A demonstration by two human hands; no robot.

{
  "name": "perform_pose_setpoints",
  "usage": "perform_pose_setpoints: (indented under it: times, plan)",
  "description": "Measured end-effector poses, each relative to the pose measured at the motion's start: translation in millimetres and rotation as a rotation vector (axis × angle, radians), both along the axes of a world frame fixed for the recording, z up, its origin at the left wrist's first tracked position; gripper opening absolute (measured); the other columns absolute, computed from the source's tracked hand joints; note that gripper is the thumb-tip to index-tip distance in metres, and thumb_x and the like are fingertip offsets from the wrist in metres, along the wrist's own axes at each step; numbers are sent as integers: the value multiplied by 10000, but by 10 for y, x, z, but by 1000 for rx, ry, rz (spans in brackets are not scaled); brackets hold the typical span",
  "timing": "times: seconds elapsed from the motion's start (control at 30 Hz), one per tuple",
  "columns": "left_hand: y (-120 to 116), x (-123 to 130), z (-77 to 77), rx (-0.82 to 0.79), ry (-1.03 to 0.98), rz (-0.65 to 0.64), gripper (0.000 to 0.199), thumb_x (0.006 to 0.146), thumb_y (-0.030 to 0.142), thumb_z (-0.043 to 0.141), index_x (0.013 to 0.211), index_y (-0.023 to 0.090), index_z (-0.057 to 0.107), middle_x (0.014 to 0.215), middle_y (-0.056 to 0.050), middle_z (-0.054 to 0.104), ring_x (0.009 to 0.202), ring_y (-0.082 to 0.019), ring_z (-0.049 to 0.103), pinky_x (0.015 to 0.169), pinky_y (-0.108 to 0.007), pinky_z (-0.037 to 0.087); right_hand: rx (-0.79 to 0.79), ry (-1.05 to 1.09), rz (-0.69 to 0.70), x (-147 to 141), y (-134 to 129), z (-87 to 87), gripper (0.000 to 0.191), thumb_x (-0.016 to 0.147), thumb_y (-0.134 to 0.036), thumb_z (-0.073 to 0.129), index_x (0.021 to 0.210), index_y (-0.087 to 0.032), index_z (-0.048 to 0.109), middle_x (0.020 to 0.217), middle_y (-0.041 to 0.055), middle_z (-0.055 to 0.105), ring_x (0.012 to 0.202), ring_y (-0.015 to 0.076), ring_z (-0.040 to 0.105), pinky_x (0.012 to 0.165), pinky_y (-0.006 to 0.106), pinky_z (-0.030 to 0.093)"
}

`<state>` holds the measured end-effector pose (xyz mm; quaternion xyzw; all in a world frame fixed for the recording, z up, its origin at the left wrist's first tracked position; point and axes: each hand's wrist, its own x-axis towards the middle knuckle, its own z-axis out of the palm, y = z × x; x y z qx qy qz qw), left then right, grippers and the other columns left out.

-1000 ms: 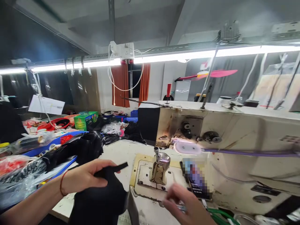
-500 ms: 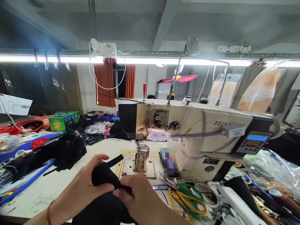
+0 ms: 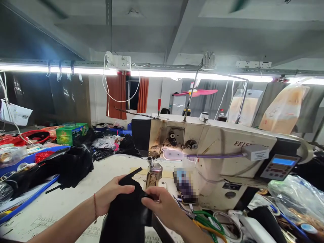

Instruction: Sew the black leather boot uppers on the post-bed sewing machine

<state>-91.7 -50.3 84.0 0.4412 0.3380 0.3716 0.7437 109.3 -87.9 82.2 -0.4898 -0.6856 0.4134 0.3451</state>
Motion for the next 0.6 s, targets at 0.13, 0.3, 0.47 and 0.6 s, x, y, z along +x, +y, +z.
perform_pose_setpoints:
  times: [0.13, 0.3, 0.47, 0.6]
  plan:
    - [333, 196, -196, -90, -52, -9, 406, 579, 172, 823, 949, 107, 670, 832, -119, 738, 728, -236, 701, 745, -373, 554, -64, 99, -36, 118, 322, -130, 338, 714, -485, 640, 709, -156, 562, 645, -34, 447, 630, 131, 379, 612, 285, 272]
    - [813, 492, -431, -182, -79, -5, 287, 608, 157, 782, 864, 94, 669, 750, -99, 718, 652, -206, 686, 718, -342, 547, -89, 198, -153, 315, 753, -261, 393, 627, -511, 705, 643, -179, 496, 593, -49, 427, 559, 104, 343, 573, 274, 220]
    - [1084, 688, -425, -197, -102, 9, 282, 596, 132, 754, 865, 108, 672, 739, -91, 721, 657, -210, 680, 710, -342, 540, -33, 208, -226, 510, 1008, -307, 400, 633, -498, 722, 755, -189, 501, 584, -76, 412, 542, 110, 367, 555, 259, 278]
    - [1110, 717, -372, -182, -94, 40, 296, 563, 112, 740, 852, 100, 677, 724, -97, 712, 650, -216, 669, 694, -350, 529, 92, 35, -210, 618, 1037, -325, 316, 744, -459, 683, 887, -178, 655, 773, 36, 637, 784, 230, 579, 785, 377, 430]
